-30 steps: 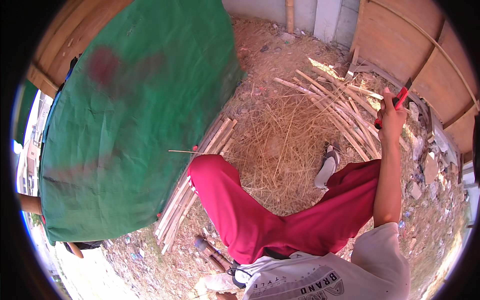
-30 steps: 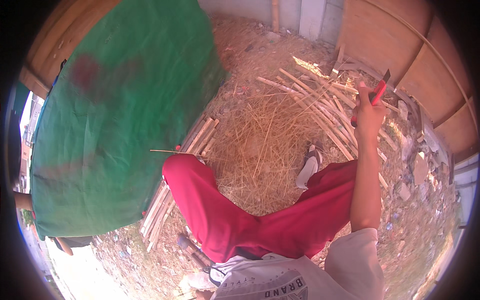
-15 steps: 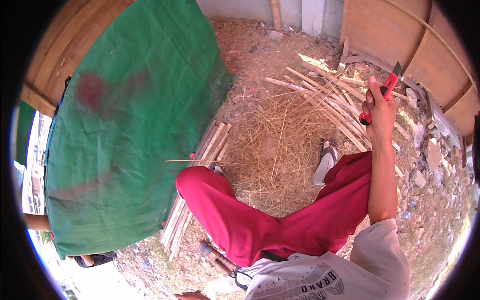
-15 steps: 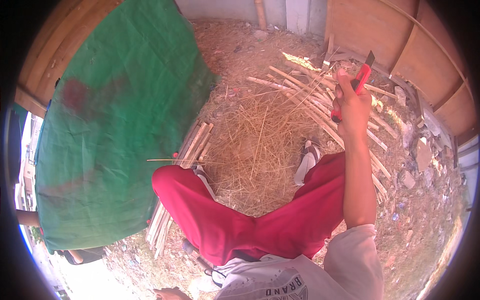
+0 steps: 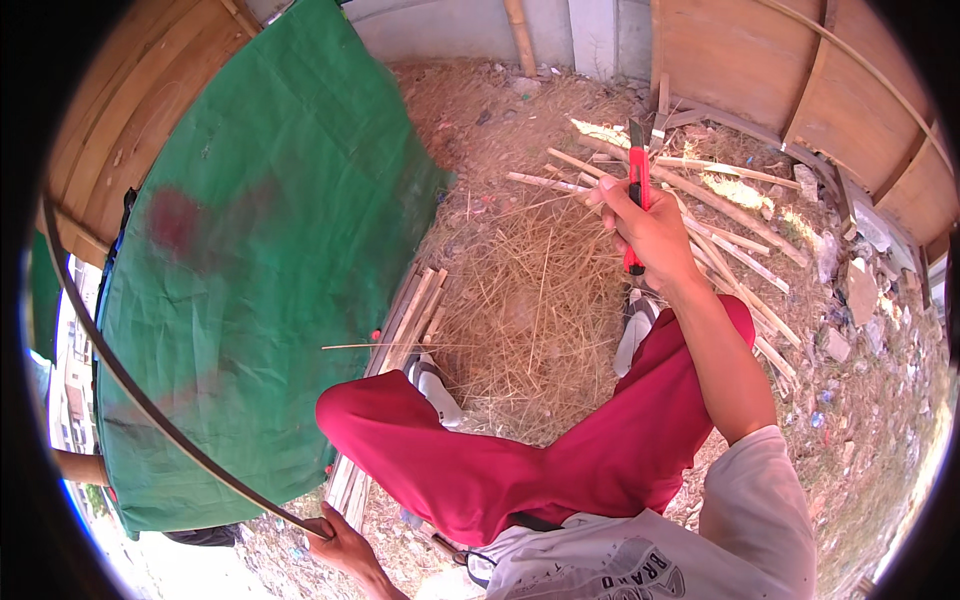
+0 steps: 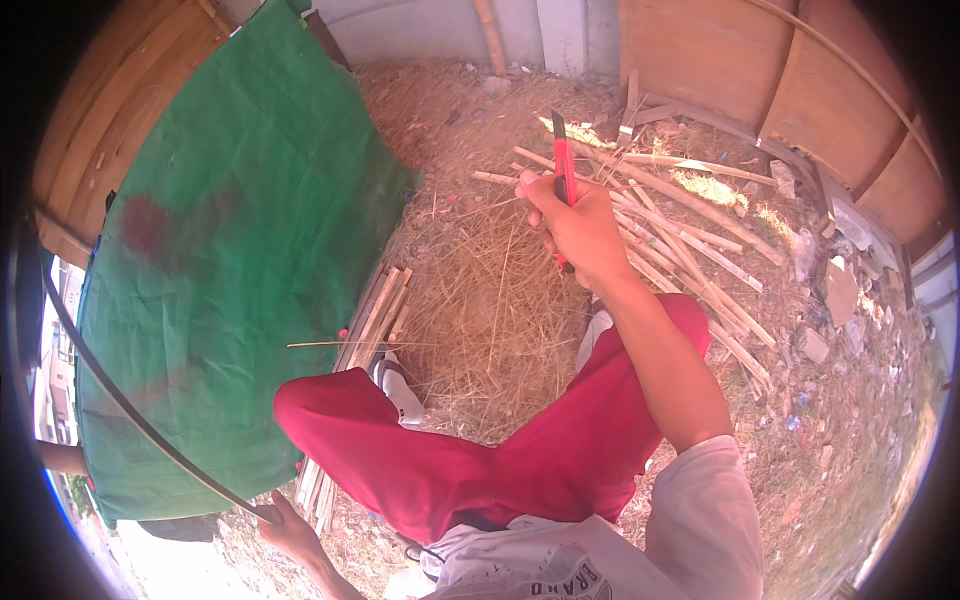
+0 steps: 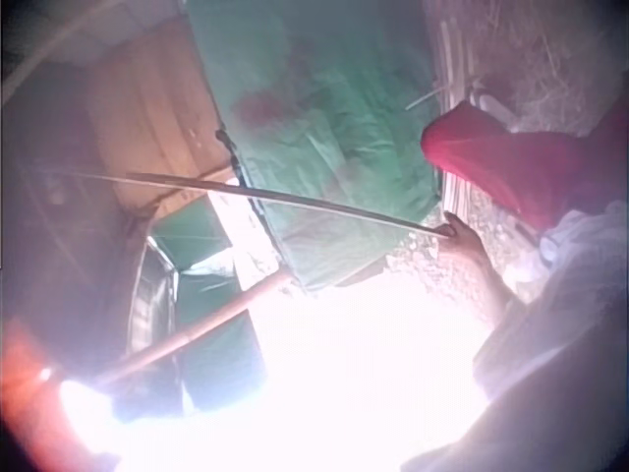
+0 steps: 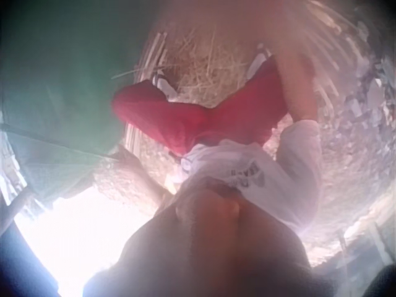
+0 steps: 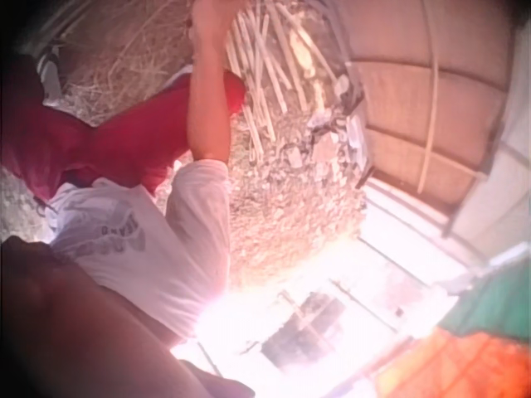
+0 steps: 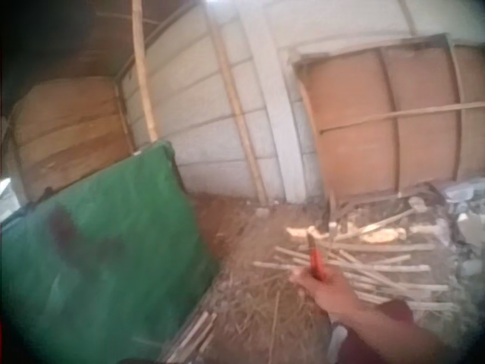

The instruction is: The person sits on the ground and uses a red utility knife to shave the surface of long, thin bamboo sticks. They hold the sticks with one hand and scrape the blade along the length of the wood, removing the outer layer and smoothing the surface.

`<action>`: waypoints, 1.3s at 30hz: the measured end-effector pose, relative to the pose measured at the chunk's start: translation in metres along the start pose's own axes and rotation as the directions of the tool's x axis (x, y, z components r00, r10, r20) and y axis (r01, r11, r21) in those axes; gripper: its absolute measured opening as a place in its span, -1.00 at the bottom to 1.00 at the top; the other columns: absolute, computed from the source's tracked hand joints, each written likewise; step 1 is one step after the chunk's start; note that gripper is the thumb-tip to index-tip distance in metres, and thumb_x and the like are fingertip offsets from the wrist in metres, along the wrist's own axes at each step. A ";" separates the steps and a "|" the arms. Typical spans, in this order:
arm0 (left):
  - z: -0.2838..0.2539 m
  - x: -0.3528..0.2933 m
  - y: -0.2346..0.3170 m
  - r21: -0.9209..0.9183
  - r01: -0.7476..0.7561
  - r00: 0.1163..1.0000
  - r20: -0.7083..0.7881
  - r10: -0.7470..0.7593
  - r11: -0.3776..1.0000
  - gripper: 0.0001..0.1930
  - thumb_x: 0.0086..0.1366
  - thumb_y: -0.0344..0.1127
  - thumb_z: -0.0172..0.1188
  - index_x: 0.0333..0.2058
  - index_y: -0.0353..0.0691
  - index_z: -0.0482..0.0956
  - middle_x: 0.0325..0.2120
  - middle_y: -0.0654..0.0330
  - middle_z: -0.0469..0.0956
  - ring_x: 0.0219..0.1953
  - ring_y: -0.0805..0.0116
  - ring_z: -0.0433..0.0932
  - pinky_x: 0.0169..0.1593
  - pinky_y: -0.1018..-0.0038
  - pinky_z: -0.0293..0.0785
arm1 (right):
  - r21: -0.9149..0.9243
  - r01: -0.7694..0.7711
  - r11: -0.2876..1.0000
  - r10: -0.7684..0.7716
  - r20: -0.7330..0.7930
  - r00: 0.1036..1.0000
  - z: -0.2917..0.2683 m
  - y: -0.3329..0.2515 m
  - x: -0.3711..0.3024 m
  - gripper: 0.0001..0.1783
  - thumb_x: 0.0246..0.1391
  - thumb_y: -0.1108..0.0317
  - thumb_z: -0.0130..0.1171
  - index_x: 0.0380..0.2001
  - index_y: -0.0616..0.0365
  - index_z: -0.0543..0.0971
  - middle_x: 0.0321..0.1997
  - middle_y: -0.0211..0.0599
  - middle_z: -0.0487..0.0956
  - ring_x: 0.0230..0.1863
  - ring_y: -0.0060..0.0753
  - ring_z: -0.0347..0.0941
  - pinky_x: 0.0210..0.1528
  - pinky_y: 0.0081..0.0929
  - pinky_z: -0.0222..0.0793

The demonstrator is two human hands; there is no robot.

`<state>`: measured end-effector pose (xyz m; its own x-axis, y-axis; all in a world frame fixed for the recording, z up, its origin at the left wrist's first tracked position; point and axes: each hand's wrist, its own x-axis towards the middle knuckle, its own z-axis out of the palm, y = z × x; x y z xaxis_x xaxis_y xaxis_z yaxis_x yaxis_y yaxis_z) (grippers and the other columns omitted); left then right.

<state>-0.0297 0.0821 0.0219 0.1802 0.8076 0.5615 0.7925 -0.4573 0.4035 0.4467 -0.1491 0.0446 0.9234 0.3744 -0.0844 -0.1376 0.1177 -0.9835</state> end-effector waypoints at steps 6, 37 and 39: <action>0.038 0.009 0.046 -0.240 0.064 0.935 0.353 0.026 0.969 -0.79 0.15 -0.39 0.39 -0.52 -0.34 0.54 -0.72 0.19 0.45 -0.69 0.42 0.26 -0.53 0.35 0.16 | 0.100 -0.091 0.991 0.094 -0.022 0.995 0.022 0.009 0.008 -0.35 0.25 -0.15 0.19 -0.04 0.34 0.59 -0.20 -0.22 0.66 -0.42 -0.63 0.41 -0.26 -0.47 0.45; 0.093 0.071 0.065 -0.080 -0.332 0.923 0.179 0.341 0.940 -0.22 0.10 0.02 0.46 0.22 -0.23 0.39 0.37 0.02 0.21 0.42 0.01 0.15 0.45 -0.07 -0.10 | 0.470 0.166 0.867 0.079 -0.458 0.885 -0.029 0.017 0.038 -0.67 0.41 0.20 0.04 0.14 0.06 0.47 0.05 -0.44 0.64 -0.50 -0.73 0.30 -0.16 -0.52 0.41; 0.092 0.045 0.045 -0.063 -0.509 0.811 0.299 0.503 0.858 -0.35 0.15 -0.02 0.40 0.14 -0.26 0.49 0.30 0.03 0.33 0.38 0.01 0.22 0.45 -0.08 -0.09 | 0.488 0.200 0.849 0.079 -0.493 0.866 -0.035 0.011 0.038 -0.70 0.42 0.22 0.00 0.11 0.07 0.45 0.08 -0.42 0.63 -0.66 -0.74 0.05 -0.19 -0.53 0.40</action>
<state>0.0682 0.1320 -0.0013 0.7190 0.5361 0.4423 0.5519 -0.8272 0.1054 0.4930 -0.1652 0.0252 0.9658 -0.1197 -0.2298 -0.1069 0.6239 -0.7741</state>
